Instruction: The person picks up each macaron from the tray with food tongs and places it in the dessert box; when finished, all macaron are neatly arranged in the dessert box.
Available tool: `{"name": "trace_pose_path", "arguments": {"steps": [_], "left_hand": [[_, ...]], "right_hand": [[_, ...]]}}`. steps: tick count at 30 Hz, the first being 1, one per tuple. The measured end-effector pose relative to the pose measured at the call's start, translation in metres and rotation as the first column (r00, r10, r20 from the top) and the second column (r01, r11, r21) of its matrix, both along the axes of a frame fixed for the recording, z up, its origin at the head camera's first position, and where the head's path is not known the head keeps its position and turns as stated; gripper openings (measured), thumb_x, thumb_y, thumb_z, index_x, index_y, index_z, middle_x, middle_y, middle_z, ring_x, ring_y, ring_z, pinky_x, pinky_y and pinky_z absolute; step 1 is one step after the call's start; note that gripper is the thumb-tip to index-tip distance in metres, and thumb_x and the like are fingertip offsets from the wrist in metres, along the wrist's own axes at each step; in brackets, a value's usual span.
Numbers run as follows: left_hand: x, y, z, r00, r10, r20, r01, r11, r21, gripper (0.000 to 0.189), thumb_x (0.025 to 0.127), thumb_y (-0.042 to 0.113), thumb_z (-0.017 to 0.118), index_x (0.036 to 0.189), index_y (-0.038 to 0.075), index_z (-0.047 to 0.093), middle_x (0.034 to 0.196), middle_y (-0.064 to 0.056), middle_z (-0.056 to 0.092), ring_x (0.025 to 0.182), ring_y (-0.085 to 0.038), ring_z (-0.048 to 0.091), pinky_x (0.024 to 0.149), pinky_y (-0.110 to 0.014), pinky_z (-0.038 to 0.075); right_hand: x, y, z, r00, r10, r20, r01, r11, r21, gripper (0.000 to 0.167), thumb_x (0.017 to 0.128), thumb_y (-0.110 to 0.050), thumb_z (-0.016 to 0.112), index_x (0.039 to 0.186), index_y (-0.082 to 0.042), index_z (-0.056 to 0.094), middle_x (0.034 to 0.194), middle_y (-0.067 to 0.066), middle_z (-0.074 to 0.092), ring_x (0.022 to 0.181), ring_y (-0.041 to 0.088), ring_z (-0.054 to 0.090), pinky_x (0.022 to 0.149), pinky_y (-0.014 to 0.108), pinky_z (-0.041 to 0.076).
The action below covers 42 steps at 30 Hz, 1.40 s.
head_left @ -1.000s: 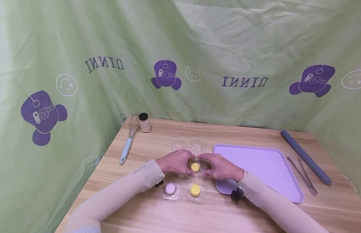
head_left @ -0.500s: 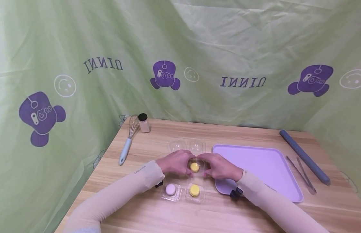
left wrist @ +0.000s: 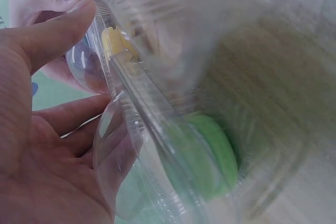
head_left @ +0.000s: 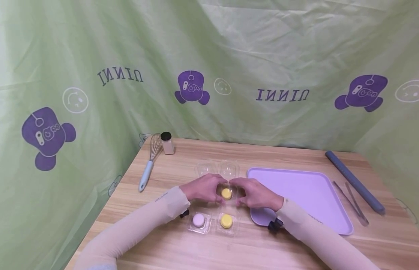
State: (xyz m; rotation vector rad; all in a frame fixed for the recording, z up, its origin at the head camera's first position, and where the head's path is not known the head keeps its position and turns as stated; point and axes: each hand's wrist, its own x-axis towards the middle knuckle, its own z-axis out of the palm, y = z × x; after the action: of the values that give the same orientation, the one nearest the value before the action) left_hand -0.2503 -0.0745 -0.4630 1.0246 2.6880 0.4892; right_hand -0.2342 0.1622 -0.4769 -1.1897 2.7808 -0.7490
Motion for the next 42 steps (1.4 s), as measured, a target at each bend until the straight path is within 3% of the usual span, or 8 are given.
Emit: {"name": "trace_pose_path", "arguments": {"steps": [8, 13, 16, 20, 24, 27, 34, 42], "left_hand": [[-0.001, -0.004, 0.003, 0.998, 0.054, -0.017, -0.053, 0.999, 0.006, 0.08, 0.078, 0.047, 0.084, 0.143, 0.009, 0.056, 0.146, -0.008, 0.06, 0.137, -0.026, 0.055, 0.12, -0.041, 0.044], [-0.008, -0.021, 0.014, 0.99, 0.139, 0.014, -0.14, 0.982, 0.124, 0.078, 0.081, 0.045, 0.082, 0.144, 0.008, 0.054, 0.148, -0.008, 0.058, 0.138, -0.028, 0.054, 0.121, -0.044, 0.042], [-0.017, -0.041, 0.03, 0.978, 0.201, 0.052, -0.207, 0.941, 0.266, 0.079, 0.083, 0.046, 0.08, 0.146, 0.006, 0.052, 0.149, -0.011, 0.057, 0.128, -0.032, 0.061, 0.121, -0.046, 0.042], [-0.036, -0.071, 0.055, 0.956, 0.271, 0.108, -0.29, 0.844, 0.451, 0.085, 0.082, 0.047, 0.08, 0.151, 0.01, 0.046, 0.156, -0.009, 0.049, 0.137, -0.036, 0.053, 0.124, -0.056, 0.035], [-0.055, -0.096, 0.061, 0.94, 0.319, 0.124, -0.332, 0.767, 0.549, 0.088, 0.08, 0.039, 0.084, 0.154, 0.014, 0.042, 0.16, -0.007, 0.044, 0.149, -0.037, 0.038, 0.123, -0.062, 0.032], [-0.066, -0.105, 0.047, 0.939, 0.318, 0.134, -0.339, 0.776, 0.531, 0.09, 0.081, 0.036, 0.084, 0.155, 0.013, 0.039, 0.161, -0.01, 0.042, 0.149, -0.04, 0.037, 0.122, -0.062, 0.034], [-0.072, -0.105, 0.004, 0.948, 0.248, 0.197, -0.308, 0.866, 0.395, 0.092, 0.082, 0.035, 0.082, 0.155, 0.003, 0.036, 0.161, -0.016, 0.04, 0.146, -0.045, 0.039, 0.122, -0.059, 0.036], [-0.072, -0.094, -0.016, 0.942, 0.24, 0.236, -0.317, 0.869, 0.379, 0.089, 0.081, 0.034, 0.084, 0.152, 0.001, 0.042, 0.156, -0.018, 0.047, 0.143, -0.037, 0.048, 0.121, -0.052, 0.039]], "right_hand": [[0.0, 0.001, 0.002, 1.0, -0.018, 0.005, 0.018, 1.0, 0.004, 0.072, 0.076, -0.018, 0.087, 0.139, -0.002, 0.057, 0.136, 0.013, 0.067, 0.122, 0.027, 0.066, 0.109, 0.046, 0.054], [-0.001, 0.003, 0.013, 0.997, -0.075, -0.035, 0.072, 0.994, -0.083, 0.066, 0.078, -0.019, 0.087, 0.136, -0.004, 0.061, 0.132, 0.015, 0.069, 0.117, 0.034, 0.068, 0.103, 0.05, 0.057], [-0.008, 0.005, 0.027, 0.991, -0.127, -0.04, 0.117, 0.974, -0.195, 0.066, 0.079, -0.018, 0.085, 0.138, -0.003, 0.059, 0.136, 0.017, 0.067, 0.115, 0.039, 0.069, 0.103, 0.052, 0.056], [-0.026, 0.008, 0.05, 0.98, -0.195, 0.036, 0.195, 0.919, -0.341, 0.077, 0.082, -0.012, 0.083, 0.15, -0.008, 0.047, 0.153, 0.017, 0.052, 0.13, 0.044, 0.058, 0.114, 0.056, 0.046], [-0.05, 0.003, 0.069, 0.971, -0.198, 0.136, 0.238, 0.875, -0.422, 0.09, 0.082, -0.01, 0.082, 0.158, -0.013, 0.033, 0.166, 0.014, 0.033, 0.148, 0.042, 0.038, 0.125, 0.057, 0.032], [-0.068, -0.008, 0.073, 0.968, -0.199, 0.156, 0.243, 0.899, -0.364, 0.096, 0.082, -0.017, 0.083, 0.16, -0.016, 0.029, 0.168, 0.01, 0.028, 0.153, 0.037, 0.03, 0.128, 0.056, 0.026], [-0.098, -0.044, 0.056, 0.985, -0.041, 0.169, 0.059, 0.993, -0.102, 0.097, 0.082, -0.019, 0.083, 0.159, -0.006, 0.027, 0.166, 0.018, 0.03, 0.152, 0.039, 0.032, 0.129, 0.054, 0.024], [-0.108, -0.069, 0.039, 0.968, 0.022, 0.251, -0.045, 0.995, 0.087, 0.096, 0.082, -0.018, 0.082, 0.159, -0.004, 0.026, 0.165, 0.019, 0.031, 0.144, 0.041, 0.045, 0.127, 0.055, 0.028]]}}
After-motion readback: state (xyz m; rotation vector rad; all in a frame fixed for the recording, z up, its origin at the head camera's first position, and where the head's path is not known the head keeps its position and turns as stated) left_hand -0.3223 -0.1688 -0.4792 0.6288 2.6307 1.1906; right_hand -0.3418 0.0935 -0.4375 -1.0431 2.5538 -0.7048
